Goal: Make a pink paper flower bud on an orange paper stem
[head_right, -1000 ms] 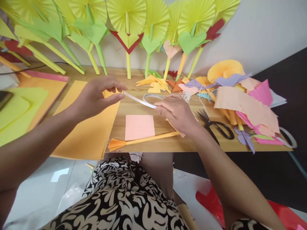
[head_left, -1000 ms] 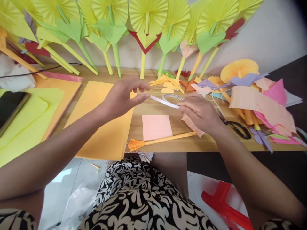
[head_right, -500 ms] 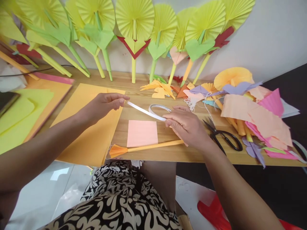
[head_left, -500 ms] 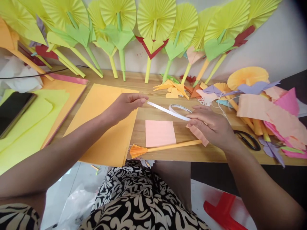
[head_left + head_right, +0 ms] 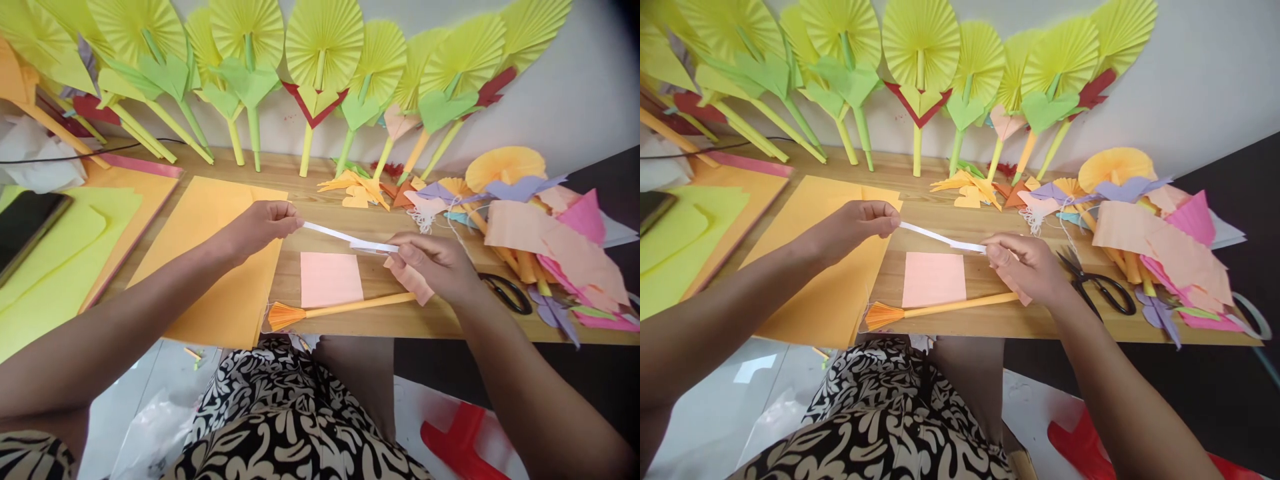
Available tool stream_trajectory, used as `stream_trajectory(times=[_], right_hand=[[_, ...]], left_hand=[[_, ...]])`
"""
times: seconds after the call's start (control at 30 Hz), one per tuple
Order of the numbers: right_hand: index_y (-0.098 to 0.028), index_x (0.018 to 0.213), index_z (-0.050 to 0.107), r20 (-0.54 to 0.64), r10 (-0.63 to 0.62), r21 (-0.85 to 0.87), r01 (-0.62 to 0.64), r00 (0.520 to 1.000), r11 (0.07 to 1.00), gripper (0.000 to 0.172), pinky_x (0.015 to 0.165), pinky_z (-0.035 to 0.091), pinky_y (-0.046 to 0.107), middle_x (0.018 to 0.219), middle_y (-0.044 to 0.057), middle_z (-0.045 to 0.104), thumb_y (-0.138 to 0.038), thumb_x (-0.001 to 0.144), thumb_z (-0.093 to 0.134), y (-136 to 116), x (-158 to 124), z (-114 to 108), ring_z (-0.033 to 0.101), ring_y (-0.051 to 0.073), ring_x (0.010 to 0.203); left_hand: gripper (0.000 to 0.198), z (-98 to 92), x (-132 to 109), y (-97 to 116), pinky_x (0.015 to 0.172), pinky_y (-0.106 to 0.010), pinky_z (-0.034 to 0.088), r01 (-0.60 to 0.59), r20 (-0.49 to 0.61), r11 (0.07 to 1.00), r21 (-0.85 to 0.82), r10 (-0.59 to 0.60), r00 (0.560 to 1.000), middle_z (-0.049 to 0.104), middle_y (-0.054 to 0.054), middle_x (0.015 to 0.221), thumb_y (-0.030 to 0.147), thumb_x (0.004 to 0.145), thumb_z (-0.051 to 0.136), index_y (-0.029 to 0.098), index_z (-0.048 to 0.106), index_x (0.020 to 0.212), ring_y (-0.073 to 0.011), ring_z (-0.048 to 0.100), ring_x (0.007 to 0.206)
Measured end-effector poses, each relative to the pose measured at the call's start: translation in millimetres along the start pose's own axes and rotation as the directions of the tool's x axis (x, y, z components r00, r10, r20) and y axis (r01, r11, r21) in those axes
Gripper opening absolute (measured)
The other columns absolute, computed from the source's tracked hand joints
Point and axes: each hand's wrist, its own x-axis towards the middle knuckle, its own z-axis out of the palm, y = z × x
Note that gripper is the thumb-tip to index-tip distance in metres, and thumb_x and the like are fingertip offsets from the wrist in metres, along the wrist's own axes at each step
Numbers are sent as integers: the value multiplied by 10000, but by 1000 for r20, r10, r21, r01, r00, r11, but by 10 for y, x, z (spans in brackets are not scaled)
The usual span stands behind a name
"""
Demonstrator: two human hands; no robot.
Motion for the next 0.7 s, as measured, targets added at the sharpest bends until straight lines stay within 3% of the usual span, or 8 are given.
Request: stream_trajectory(times=[0.1,0.23,0.4,0.5,0.63,0.7], right_hand=[[-228,681,638,-10,102,102,-100,995,990,488,551,474,293,649,18,663,-651,896,527,-17,41,-1,612,172,597],[-219,600,574,51,118,164,-125,992,978,478,556,453,277,595,5,629,-627,845,614,-32,120,-38,584,152,572],[-211,657,628,129,49,186,-72,991,980,416,577,459,262,624,3,649,-582,843,636,16,206,-147,606,137,589],[-213,699,664,123,38,141,-56,992,988,411,589,463,263,653,8,669,-591,856,619,65,255,-207,596,133,603],[-244,952,743,106,86,95,-96,991,991,363,640,484,304,759,19,721,-574,864,620,51,308,-217,655,177,697],[-269,931,742,64,105,-10,-105,992,994,290,648,476,320,808,14,740,-527,871,623,-10,315,-193,676,194,721]], left_hand=[[200,20,-15,28,590,-263,377,8,5,1000,7,-8,1000,505,12,618,341,809,585,197,566,671,-120,463,616],[218,43,-41,66,597,-279,374,1,-6,1000,23,-1,1000,509,14,618,351,814,590,204,553,657,-121,454,606],[242,62,-72,123,587,-279,368,-12,-20,999,52,13,1000,510,12,612,362,826,581,203,542,648,-119,451,598],[241,81,-78,126,573,-272,367,-17,-42,999,52,19,999,511,15,593,356,818,583,199,542,640,-115,453,585],[229,127,-74,76,552,-260,357,-12,-42,999,32,14,999,523,16,582,363,810,608,193,570,661,-108,452,571],[219,149,-72,50,561,-258,368,11,-37,999,35,-9,999,556,9,616,370,801,622,187,590,686,-107,466,584]])
